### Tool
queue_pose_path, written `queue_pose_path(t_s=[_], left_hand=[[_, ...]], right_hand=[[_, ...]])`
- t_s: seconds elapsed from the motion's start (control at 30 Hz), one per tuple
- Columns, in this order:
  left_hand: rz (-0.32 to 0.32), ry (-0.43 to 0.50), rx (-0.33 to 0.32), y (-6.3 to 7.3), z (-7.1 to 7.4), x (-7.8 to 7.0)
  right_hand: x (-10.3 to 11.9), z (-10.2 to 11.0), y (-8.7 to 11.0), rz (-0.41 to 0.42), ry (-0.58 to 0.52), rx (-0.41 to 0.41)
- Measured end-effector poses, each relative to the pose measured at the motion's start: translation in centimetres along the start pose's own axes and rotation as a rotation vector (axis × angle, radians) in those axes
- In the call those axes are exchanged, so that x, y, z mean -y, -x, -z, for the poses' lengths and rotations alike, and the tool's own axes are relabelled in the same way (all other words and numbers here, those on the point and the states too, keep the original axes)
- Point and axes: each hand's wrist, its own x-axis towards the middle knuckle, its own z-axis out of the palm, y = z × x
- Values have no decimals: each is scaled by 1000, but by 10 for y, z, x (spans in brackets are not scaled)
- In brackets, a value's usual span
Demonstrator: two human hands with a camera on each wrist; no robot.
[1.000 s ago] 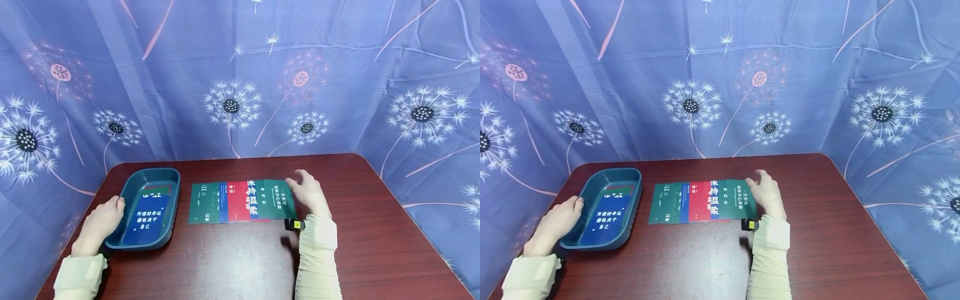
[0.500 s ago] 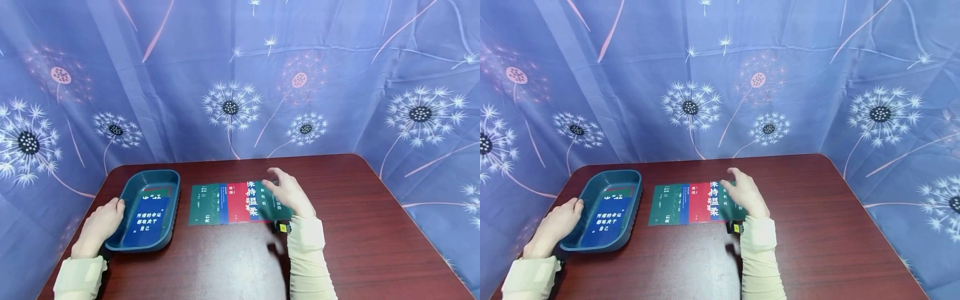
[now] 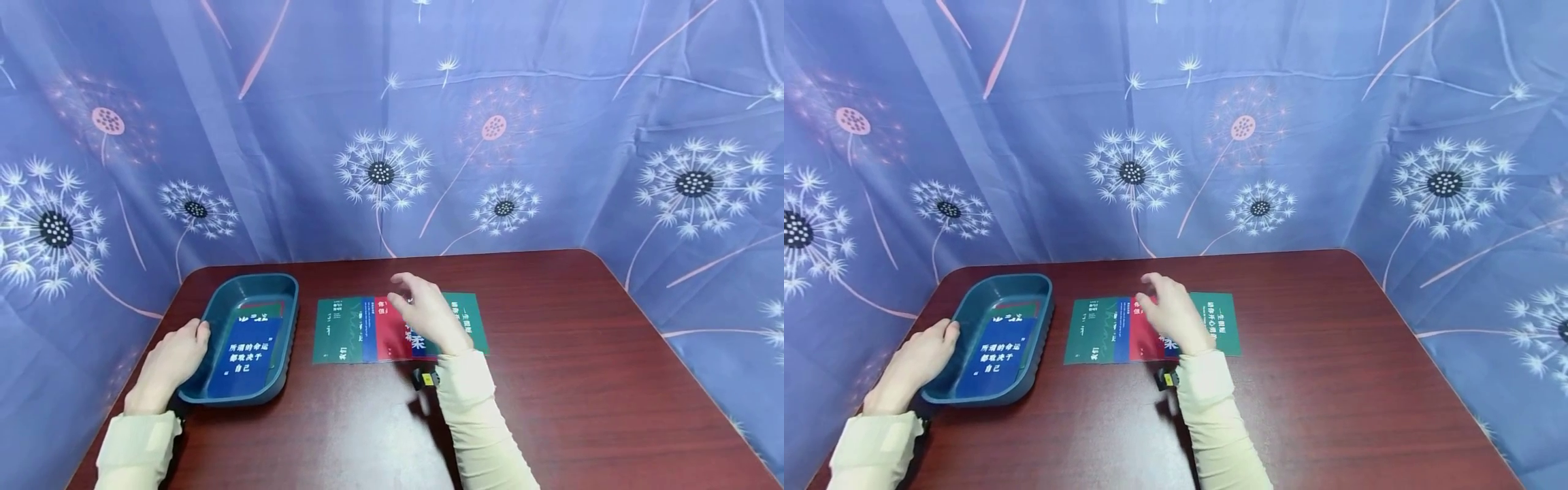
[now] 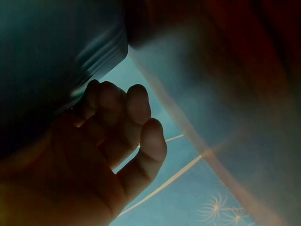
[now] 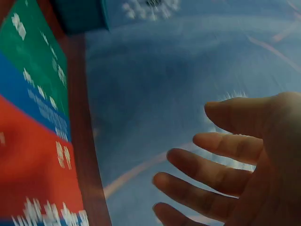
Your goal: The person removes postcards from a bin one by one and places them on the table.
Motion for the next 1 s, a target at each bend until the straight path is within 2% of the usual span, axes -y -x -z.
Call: queue_pose_path(t_s=[0.2, 0.47, 0.67, 0.83, 1.0], left_hand=[[-5, 11, -16, -1, 0, 1], [-7, 8, -17, 0, -3, 0], [-16, 1, -43, 3, -4, 1], [-10, -1, -32, 3, -3, 0], [-5, 9, -4, 1, 0, -1]], right_hand=[[30, -34, -11, 135, 53, 84], [74, -82, -23, 311, 196, 208], [103, -120, -34, 453, 323, 251], [118, -150, -38, 528, 514, 209], [123, -173, -42, 524, 693, 158]])
